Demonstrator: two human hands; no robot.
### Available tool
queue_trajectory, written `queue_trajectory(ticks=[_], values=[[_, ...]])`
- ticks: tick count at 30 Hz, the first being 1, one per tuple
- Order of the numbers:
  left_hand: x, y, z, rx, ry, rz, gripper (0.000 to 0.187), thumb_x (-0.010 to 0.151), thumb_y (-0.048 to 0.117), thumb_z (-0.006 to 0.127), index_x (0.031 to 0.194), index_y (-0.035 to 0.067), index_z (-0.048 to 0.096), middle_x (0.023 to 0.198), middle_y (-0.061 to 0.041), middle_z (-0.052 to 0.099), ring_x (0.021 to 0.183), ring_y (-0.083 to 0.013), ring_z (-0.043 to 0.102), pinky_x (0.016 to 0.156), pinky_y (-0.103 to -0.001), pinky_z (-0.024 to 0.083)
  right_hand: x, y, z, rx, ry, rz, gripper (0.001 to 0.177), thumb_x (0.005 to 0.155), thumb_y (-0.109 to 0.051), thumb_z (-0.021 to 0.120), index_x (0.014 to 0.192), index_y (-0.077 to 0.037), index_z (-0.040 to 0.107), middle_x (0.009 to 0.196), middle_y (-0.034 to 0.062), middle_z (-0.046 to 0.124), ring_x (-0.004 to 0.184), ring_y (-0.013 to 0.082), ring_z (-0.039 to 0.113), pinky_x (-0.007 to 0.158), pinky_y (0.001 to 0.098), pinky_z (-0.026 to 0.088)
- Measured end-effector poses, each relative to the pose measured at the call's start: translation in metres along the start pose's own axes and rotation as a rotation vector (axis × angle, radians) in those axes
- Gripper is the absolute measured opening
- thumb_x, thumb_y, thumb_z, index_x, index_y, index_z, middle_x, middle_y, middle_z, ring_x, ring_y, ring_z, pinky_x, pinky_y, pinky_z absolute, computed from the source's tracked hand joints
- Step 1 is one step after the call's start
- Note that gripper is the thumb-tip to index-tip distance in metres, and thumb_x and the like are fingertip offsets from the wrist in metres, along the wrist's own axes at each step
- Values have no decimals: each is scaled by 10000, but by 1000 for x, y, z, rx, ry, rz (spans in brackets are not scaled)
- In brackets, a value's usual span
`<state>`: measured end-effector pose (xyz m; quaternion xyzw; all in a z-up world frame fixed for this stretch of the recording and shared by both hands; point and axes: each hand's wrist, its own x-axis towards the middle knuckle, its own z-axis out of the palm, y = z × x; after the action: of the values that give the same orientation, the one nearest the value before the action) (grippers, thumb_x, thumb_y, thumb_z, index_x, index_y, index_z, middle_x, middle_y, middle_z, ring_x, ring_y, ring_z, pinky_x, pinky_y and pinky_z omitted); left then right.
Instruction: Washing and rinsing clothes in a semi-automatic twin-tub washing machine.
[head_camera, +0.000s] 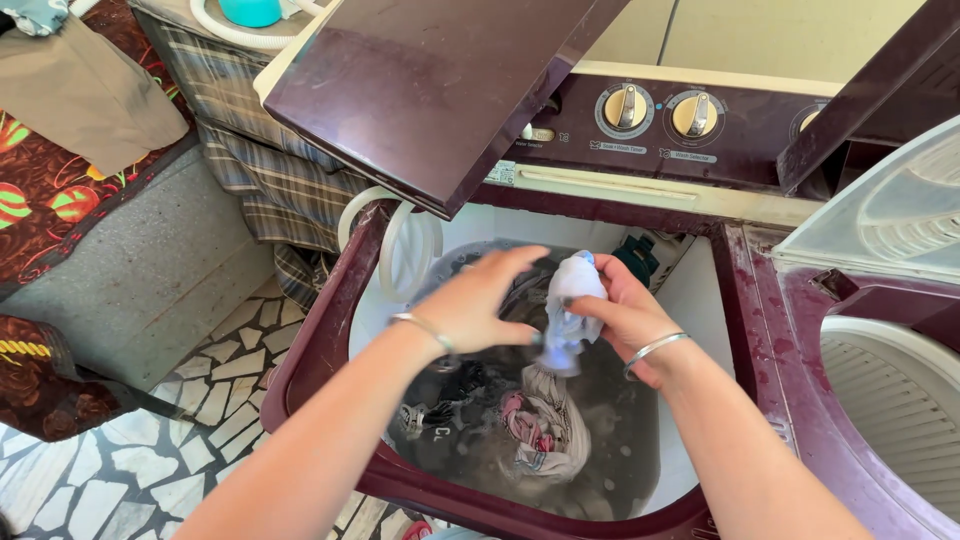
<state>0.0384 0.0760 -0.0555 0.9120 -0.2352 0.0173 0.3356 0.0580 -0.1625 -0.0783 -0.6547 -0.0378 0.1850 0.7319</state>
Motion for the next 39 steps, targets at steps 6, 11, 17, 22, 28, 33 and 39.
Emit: queue_trajectory(ticks=[6, 11, 17, 22, 28, 33, 39], values=[[44, -9, 48, -256, -69, 120, 1214, 624, 271, 930, 1590, 152, 205, 1475, -183, 499, 1373, -325, 503, 1124, -395, 411, -10, -9, 4, 218, -24, -80, 356, 896, -157, 694, 1234, -148, 581, 1118, -15, 675, 1024, 117, 655, 866, 330, 524], [59, -28, 89, -545, -98, 73, 1016, 644, 229, 894, 1517, 101, 390, 1368, -129, 639, 1265, -232, 611, 1066, -349, 479, -10, -8, -6, 430, -14, -268, 311, 992, -224, 702, 1255, -122, 570, 1135, 12, 648, 1061, 144, 632, 898, 352, 510], [55, -40, 85, -942, -68, -228, 568, 791, 144, 837, 1325, 34, 679, 1221, -107, 728, 1076, -165, 667, 962, -327, 528, -6, -16, -11, 606, 168, -249, 393, 966, -412, 608, 1241, -130, 600, 1165, 26, 673, 1121, 189, 637, 1001, 395, 492], [49, -9, 55, -1626, 149, -64, 418, 892, 262, 775, 1239, 81, 627, 1330, -60, 688, 1166, -174, 660, 1028, -384, 527, 18, 29, -5, 336, 243, 70, 523, 916, -547, 608, 1270, -163, 633, 1301, 33, 624, 1260, 216, 496, 1084, 502, 376], [45, 2, 40, -1743, 253, -60, 372, 961, 388, 718, 1147, 86, 607, 1201, -114, 668, 1208, -264, 657, 1045, -486, 534, 11, 20, 16, 308, 296, 402, 826, 906, -729, 400, 1497, -154, 451, 1557, 88, 415, 1478, 277, 241, 1095, 764, 283], [39, 21, 29, -1871, 177, -44, 382, 974, 393, 691, 1198, 130, 527, 1042, -80, 622, 1162, -276, 670, 1036, -521, 553, 0, 13, 32, 460, -5, 460, 881, 858, -746, 386, 1539, -186, 379, 1578, 124, 417, 1418, 380, 440, 996, 745, 470], [41, 3, 38, -1664, 71, -66, 397, 995, 292, 652, 1353, 143, 572, 918, -66, 614, 931, -232, 649, 872, -441, 558, -10, 4, 30, 586, -260, 276, 892, 837, -783, 353, 1529, -222, 384, 1496, 111, 490, 1314, 341, 550, 958, 694, 528]])
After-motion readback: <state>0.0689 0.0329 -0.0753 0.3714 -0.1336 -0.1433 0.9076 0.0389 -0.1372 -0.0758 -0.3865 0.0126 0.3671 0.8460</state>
